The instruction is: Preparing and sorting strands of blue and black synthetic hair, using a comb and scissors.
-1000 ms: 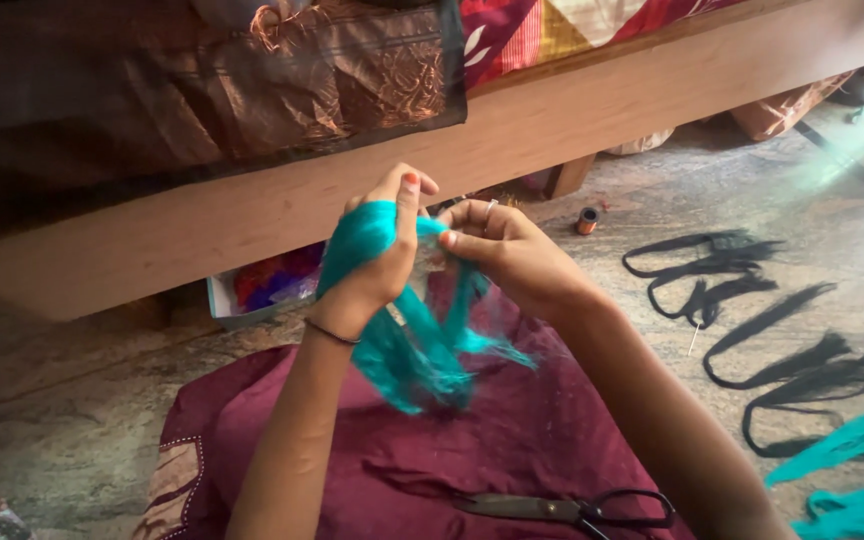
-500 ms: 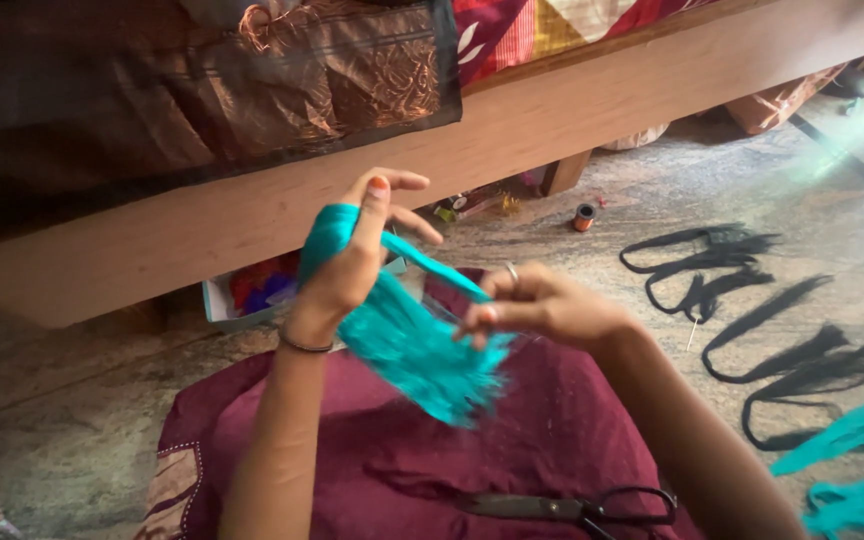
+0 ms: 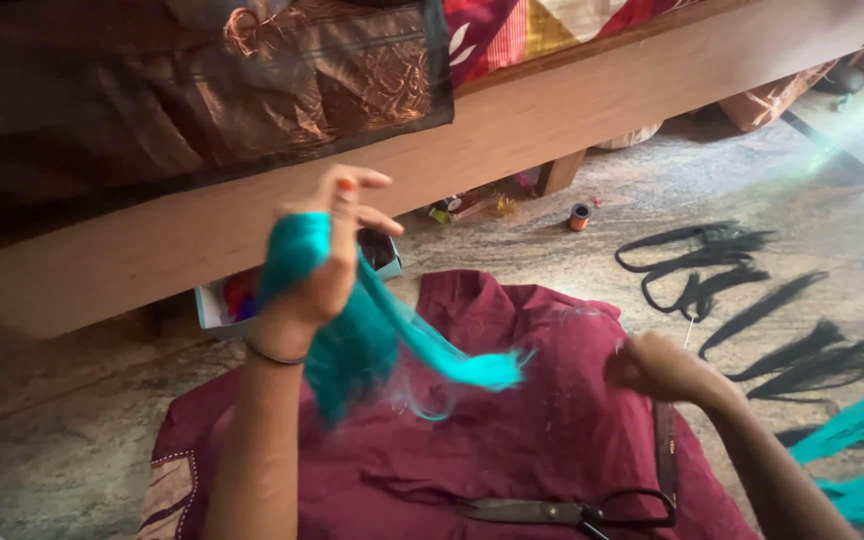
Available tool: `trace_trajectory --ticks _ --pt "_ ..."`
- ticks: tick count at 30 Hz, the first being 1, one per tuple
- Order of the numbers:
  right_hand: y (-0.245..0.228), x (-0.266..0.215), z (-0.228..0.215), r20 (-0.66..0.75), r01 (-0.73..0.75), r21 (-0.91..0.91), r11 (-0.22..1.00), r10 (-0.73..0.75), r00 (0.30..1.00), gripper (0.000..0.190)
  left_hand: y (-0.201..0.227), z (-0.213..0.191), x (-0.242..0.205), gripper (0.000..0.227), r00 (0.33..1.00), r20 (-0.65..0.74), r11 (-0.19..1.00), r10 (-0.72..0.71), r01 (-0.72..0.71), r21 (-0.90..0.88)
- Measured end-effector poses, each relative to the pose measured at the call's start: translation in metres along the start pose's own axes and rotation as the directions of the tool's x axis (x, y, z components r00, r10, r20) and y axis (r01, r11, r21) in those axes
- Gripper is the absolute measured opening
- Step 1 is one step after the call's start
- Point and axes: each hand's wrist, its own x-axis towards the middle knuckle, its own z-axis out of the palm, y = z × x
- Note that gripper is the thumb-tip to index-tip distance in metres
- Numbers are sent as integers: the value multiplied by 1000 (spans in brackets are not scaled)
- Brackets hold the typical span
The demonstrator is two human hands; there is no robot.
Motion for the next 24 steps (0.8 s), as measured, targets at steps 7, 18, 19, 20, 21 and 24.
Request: trace_trajectory --ticks 7,18,19,20,21,24 --pt "-175 -4 -94 -567 496 641 586 -74 820 31 20 57 -12 26 953 43 932 299 -301 200" --pt "-228 38 -46 -249 229 965 -127 -176 952 23 -27 74 -25 29 962 -212 982 -170 183 39" --pt "-229 36 -45 -250 230 965 -127 -173 953 23 -28 77 -26 29 963 -210 983 -169 181 37" --pt "-229 35 -46 -209 173 968 -184 -199 957 22 -29 80 -26 32 951 -259 986 -168 160 -49" --pt "-229 33 -46 -170 114 964 -238 -229 959 21 -29 84 -27 35 936 -307 982 -170 134 -134" --pt "-227 31 -46 -208 149 941 -304 -173 963 21 -35 96 -23 40 911 -313 936 -267 169 -308"
